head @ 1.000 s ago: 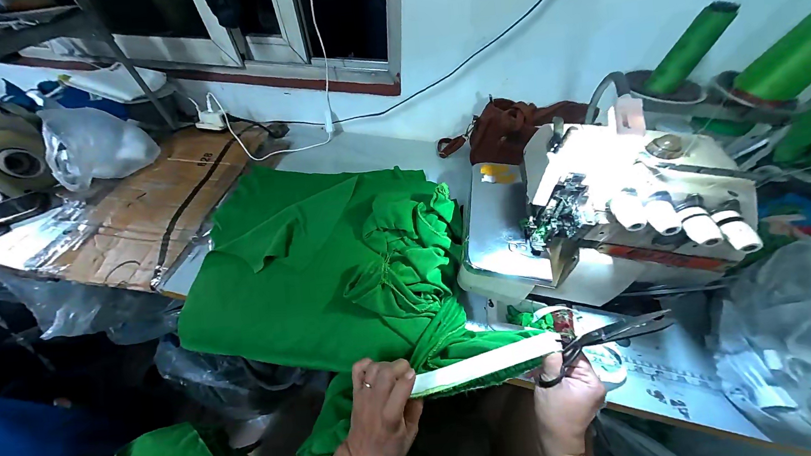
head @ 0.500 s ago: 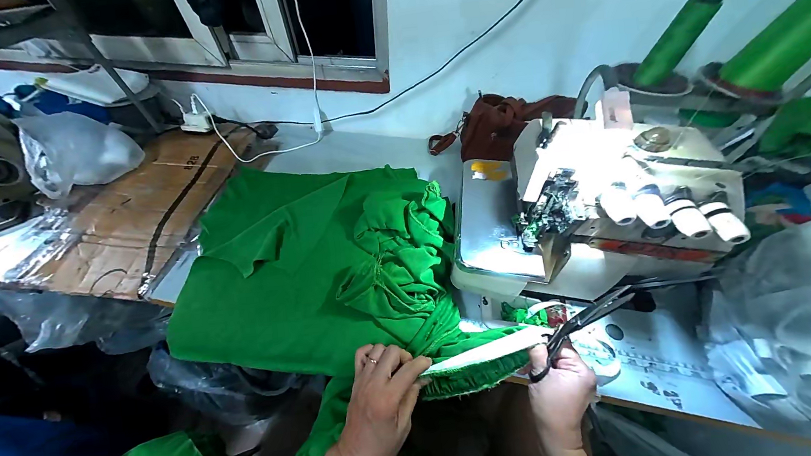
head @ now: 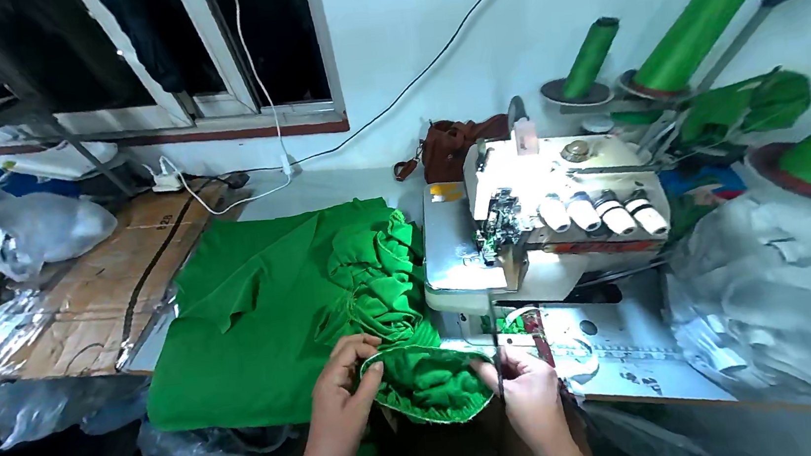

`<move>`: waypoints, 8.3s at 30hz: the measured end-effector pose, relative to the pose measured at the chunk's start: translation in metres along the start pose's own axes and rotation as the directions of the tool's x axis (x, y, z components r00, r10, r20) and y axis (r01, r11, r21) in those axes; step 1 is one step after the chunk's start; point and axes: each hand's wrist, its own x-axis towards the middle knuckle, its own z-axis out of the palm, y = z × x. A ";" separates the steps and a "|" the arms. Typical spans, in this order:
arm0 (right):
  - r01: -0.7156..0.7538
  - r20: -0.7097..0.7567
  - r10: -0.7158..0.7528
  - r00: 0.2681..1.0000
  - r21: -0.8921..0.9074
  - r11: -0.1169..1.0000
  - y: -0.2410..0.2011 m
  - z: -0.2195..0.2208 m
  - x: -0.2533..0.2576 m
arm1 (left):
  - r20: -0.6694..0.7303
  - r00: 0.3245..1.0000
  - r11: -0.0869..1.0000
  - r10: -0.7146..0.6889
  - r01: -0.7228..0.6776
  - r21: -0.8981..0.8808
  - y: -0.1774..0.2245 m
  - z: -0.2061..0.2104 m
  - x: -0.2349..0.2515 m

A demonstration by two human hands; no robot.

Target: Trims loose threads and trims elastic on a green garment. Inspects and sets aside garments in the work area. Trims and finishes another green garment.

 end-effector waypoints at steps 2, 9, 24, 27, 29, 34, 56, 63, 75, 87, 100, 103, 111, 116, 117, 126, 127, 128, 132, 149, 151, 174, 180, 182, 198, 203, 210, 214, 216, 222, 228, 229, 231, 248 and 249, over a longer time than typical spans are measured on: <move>-0.017 0.084 0.021 0.996 -0.040 0.999 -0.008 -0.003 -0.004 | 0.031 0.999 0.998 0.017 -0.015 -0.062 0.004 -0.003 0.012; -0.088 0.234 0.100 0.967 -0.064 0.994 -0.031 -0.004 -0.007 | 0.435 0.866 0.746 0.245 -0.455 0.487 0.032 0.014 0.022; -0.297 0.479 0.117 0.870 0.321 0.899 -0.006 -0.003 0.006 | 0.690 0.707 0.981 -0.155 0.191 0.026 0.009 0.002 0.064; -0.318 0.488 0.124 0.864 0.337 0.886 -0.007 -0.001 0.005 | 0.635 0.747 0.971 -0.196 0.239 0.018 0.011 0.007 0.060; -0.323 0.490 0.131 0.862 0.331 0.887 -0.007 0.001 0.006 | 0.582 0.790 0.973 -0.195 0.230 0.014 0.008 0.011 0.058; -0.322 0.483 0.166 0.860 0.262 0.910 -0.009 0.003 0.006 | 0.592 0.796 0.978 -0.128 0.201 -0.058 -0.002 0.012 0.058; 0.303 -0.073 -0.303 0.950 -0.007 0.953 0.002 0.029 -0.028 | 0.464 0.878 0.990 0.115 -0.061 -0.129 -0.020 0.013 0.037; 0.287 -0.053 -0.285 0.957 0.028 0.958 -0.002 0.027 -0.028 | 0.457 0.872 0.981 0.178 -0.123 -0.148 -0.022 0.012 0.037; 0.351 0.054 -0.350 0.935 -0.259 0.900 -0.001 0.006 -0.027 | 0.379 0.912 0.981 0.157 -0.098 -0.170 -0.024 0.014 0.031; 0.457 0.154 -0.478 0.865 -0.637 0.621 0.001 -0.017 -0.037 | 0.350 0.936 0.959 0.043 0.059 -0.276 -0.022 0.017 0.026; 0.471 0.130 -0.516 0.847 -0.634 0.613 0.009 -0.005 -0.037 | 0.355 0.934 0.963 0.026 0.071 -0.258 -0.024 0.015 0.026; 0.474 0.130 -0.519 0.845 -0.632 0.613 0.009 -0.004 -0.037 | 0.360 0.933 0.964 0.027 0.071 -0.257 -0.023 0.015 0.027; 0.498 0.147 -0.501 0.853 -0.522 0.693 0.016 -0.002 -0.037 | 0.360 0.933 0.969 0.008 0.081 -0.232 -0.021 0.015 0.028; 0.510 0.160 -0.503 0.849 -0.495 0.703 0.015 -0.004 -0.035 | 0.363 0.932 0.966 -0.002 0.095 -0.239 -0.022 0.015 0.028; 0.504 0.167 -0.493 0.854 -0.501 0.704 0.014 -0.005 -0.035 | 0.363 0.932 0.965 -0.005 0.100 -0.243 -0.021 0.015 0.028; 0.486 0.188 -0.466 0.865 -0.549 0.680 0.006 -0.009 -0.032 | 0.366 0.931 0.956 -0.003 0.109 -0.271 -0.023 0.015 0.028; 0.488 0.186 -0.469 0.863 -0.548 0.679 0.006 -0.009 -0.032 | 0.367 0.930 0.957 -0.007 0.112 -0.268 -0.023 0.015 0.028; 0.489 0.187 -0.472 0.862 -0.551 0.676 0.006 -0.008 -0.032 | 0.367 0.930 0.957 -0.010 0.115 -0.265 -0.023 0.015 0.028; 0.490 0.196 -0.465 0.863 -0.543 0.681 0.005 -0.008 -0.032 | 0.364 0.931 0.960 -0.010 0.111 -0.257 -0.022 0.014 0.028; 0.489 0.197 -0.455 0.868 -0.494 0.719 0.009 -0.010 -0.030 | 0.353 0.936 0.959 -0.003 0.103 -0.263 -0.023 0.013 0.034; 0.489 0.196 -0.459 0.867 -0.520 0.700 0.006 -0.011 -0.028 | 0.359 0.933 0.959 -0.015 0.115 -0.259 -0.022 0.013 0.034; 0.569 0.252 -0.516 0.819 -0.477 0.670 0.015 -0.006 -0.021 | 0.361 0.931 0.954 -0.061 0.161 -0.254 -0.021 0.012 0.033; 0.516 0.251 -0.451 0.856 -0.450 0.729 0.014 -0.009 -0.021 | 0.359 0.932 0.942 -0.039 0.154 -0.297 -0.023 0.012 0.035; 0.505 0.258 -0.434 0.863 -0.474 0.721 0.012 -0.010 -0.021 | 0.357 0.933 0.939 -0.044 0.161 -0.304 -0.024 0.012 0.034; 0.565 0.258 -0.517 0.816 -0.545 0.620 0.005 -0.007 -0.019 | 0.349 0.932 0.932 -0.099 0.210 -0.297 -0.022 0.010 0.035; 0.359 0.423 -0.186 0.887 -0.376 0.854 -0.003 -0.012 -0.021 | 0.361 0.925 0.939 -0.115 0.220 -0.264 -0.022 0.010 0.036; 0.472 0.317 -0.361 0.877 -0.430 0.770 0.004 -0.008 -0.020 | 0.369 0.923 0.937 -0.111 0.221 -0.270 -0.022 0.010 0.037; 0.503 0.298 -0.406 0.864 -0.464 0.729 0.000 -0.004 -0.018 | 0.369 0.922 0.933 -0.113 0.227 -0.280 -0.021 0.009 0.037; 0.510 0.302 -0.411 0.860 -0.475 0.718 0.000 -0.003 -0.019 | 0.367 0.923 0.930 -0.118 0.232 -0.285 -0.021 0.010 0.036; 0.511 0.319 -0.402 0.858 -0.463 0.724 0.005 0.001 -0.022 | 0.357 0.927 0.942 -0.116 0.217 -0.257 -0.024 0.011 0.036; 0.503 0.317 -0.392 0.864 -0.495 0.708 -0.002 -0.008 -0.015 | 0.349 0.932 0.942 -0.096 0.199 -0.269 -0.023 0.012 0.036; 0.516 0.318 -0.407 0.857 -0.504 0.693 -0.003 -0.008 -0.014 | 0.349 0.932 0.945 -0.099 0.198 -0.260 -0.022 0.012 0.036; 0.532 0.320 -0.425 0.847 -0.515 0.672 -0.003 -0.008 -0.013 | 0.351 0.931 0.947 -0.098 0.196 -0.253 -0.022 0.012 0.037; 0.598 0.318 -0.515 0.797 -0.543 0.590 -0.001 0.001 -0.012 | 0.358 0.927 0.945 -0.112 0.211 -0.250 -0.021 0.012 0.037; 0.603 0.324 -0.514 0.794 -0.528 0.598 0.001 0.000 -0.012 | 0.360 0.926 0.946 -0.111 0.210 -0.247 -0.022 0.012 0.037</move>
